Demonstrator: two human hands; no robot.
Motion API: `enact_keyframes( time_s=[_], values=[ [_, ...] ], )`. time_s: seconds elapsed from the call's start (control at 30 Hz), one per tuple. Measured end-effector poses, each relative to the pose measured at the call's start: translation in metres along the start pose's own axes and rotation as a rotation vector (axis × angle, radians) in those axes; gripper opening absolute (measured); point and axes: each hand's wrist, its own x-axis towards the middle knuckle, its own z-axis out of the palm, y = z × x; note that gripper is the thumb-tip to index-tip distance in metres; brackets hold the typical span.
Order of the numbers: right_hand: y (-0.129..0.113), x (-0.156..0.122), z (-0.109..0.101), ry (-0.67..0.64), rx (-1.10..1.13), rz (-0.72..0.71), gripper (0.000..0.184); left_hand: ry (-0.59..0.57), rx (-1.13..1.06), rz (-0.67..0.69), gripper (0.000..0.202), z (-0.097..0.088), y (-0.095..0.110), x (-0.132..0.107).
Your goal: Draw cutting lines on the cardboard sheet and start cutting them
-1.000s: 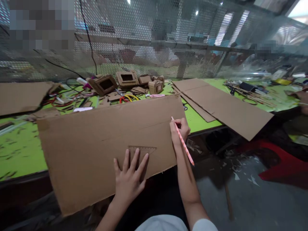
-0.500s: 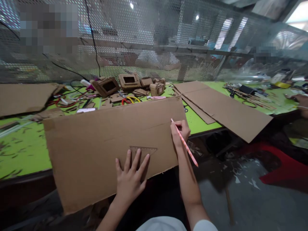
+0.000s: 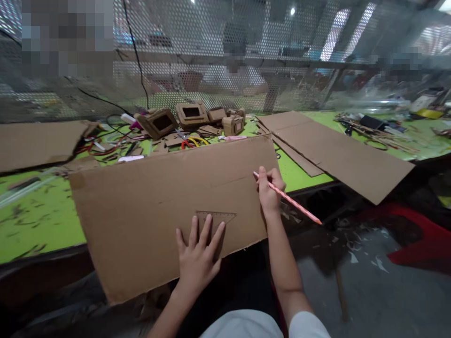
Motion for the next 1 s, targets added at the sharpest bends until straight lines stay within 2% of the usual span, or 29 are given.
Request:
enact_keyframes(
  time_s=[0.1,0.2,0.27,0.37,0.4,0.53,0.67,0.8,1.0],
  values=[
    [-0.011,-0.016,0.009,-0.001,-0.188,-0.066,0.038,0.004,0.003,0.008,0.094,-0.001,0.0,0.0],
    [-0.02,-0.03,0.017,-0.099,-0.276,-0.147,0.035,0.003,0.015,0.008,0.095,-0.001,0.001,0.001],
    [-0.021,-0.033,0.02,-0.085,-0.25,-0.14,0.035,0.007,0.022,-0.003,0.095,0.0,0.002,0.001],
    [-0.018,-0.03,0.021,0.057,-0.233,-0.112,0.036,0.007,0.028,-0.006,0.096,0.001,0.002,0.0],
    [-0.017,-0.029,0.021,0.066,-0.246,-0.122,0.035,0.007,0.03,-0.004,0.097,0.001,0.002,0.0],
    [-0.019,-0.028,0.023,-0.098,-0.234,-0.132,0.034,-0.001,0.028,-0.01,0.098,0.0,0.002,0.0],
    [-0.023,-0.025,0.025,0.044,-0.217,-0.048,0.036,-0.01,0.009,-0.02,0.099,-0.002,0.002,0.001],
    [-0.025,-0.021,0.024,-0.078,-0.201,-0.037,0.034,-0.031,0.0,-0.019,0.099,-0.005,0.003,0.001],
    [-0.024,-0.015,0.022,-0.118,-0.168,0.006,0.036,-0.047,-0.017,-0.03,0.097,-0.009,0.004,0.001]
  ],
)
